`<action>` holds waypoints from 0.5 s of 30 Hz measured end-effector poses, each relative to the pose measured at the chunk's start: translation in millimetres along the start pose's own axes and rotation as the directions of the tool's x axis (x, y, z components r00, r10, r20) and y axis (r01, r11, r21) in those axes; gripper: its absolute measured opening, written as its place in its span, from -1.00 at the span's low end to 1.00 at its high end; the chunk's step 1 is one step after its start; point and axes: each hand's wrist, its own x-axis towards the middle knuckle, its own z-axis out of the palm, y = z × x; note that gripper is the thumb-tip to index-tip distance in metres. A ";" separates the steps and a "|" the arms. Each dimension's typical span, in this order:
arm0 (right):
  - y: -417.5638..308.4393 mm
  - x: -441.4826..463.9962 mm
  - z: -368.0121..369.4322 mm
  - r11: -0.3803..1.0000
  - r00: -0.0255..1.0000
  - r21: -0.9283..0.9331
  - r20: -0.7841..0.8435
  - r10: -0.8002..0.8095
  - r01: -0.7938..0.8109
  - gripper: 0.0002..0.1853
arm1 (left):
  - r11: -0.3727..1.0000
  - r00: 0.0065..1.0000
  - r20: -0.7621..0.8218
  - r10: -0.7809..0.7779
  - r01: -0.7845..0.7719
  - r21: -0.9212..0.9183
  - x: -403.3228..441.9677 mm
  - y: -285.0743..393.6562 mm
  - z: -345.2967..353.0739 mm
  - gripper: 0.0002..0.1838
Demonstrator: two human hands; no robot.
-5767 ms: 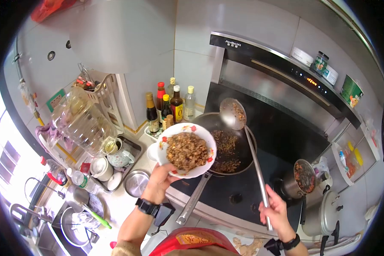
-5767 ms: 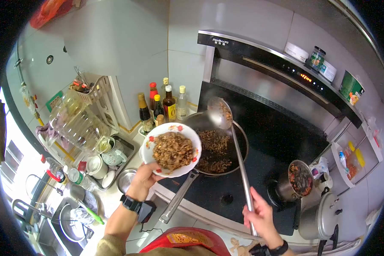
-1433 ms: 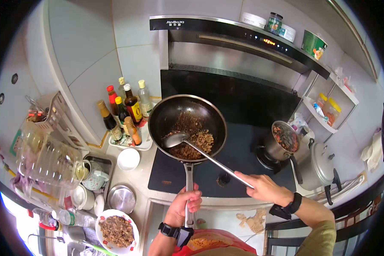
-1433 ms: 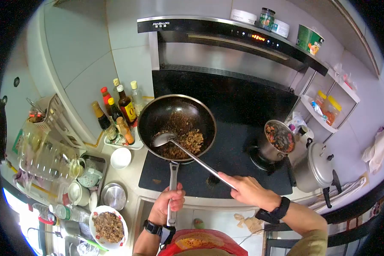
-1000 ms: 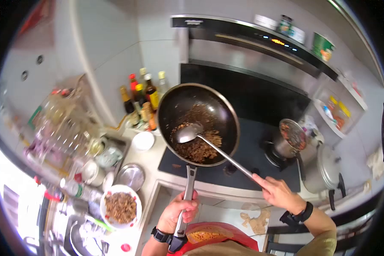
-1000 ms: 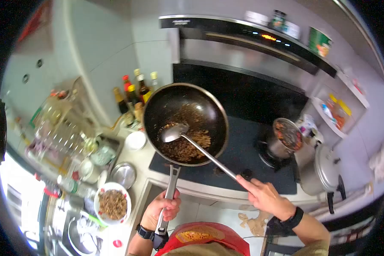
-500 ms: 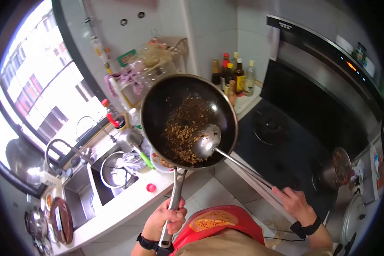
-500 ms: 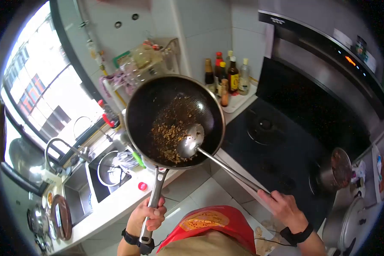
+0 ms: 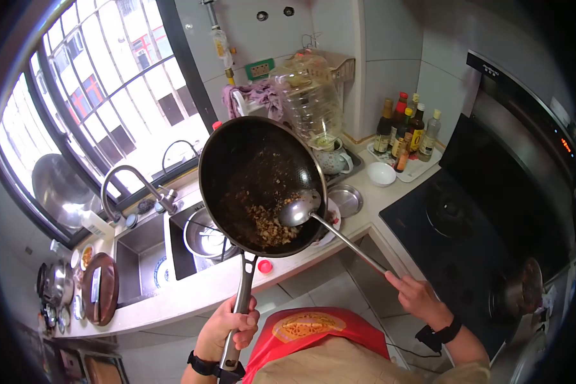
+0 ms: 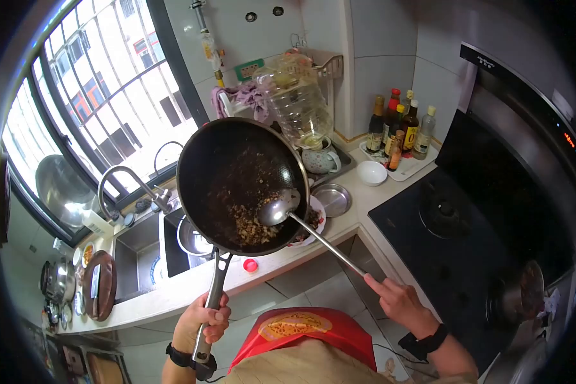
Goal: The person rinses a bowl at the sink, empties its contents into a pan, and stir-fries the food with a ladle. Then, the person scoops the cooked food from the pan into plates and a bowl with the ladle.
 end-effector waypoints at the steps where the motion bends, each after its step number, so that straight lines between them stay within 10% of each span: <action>1: 3.7 1.6 -2.1 1.000 1.000 0.002 0.000 -0.008 0.008 -0.30 | 1.000 1.000 -0.004 0.007 -0.007 -0.003 0.6 0.1 0.8 -0.72; 15: 66.3 17.5 -10.4 0.988 0.993 -0.104 0.036 -0.112 0.115 -0.46 | 0.992 0.967 -0.232 0.106 -0.087 0.090 7.9 -19.2 38.0 -0.72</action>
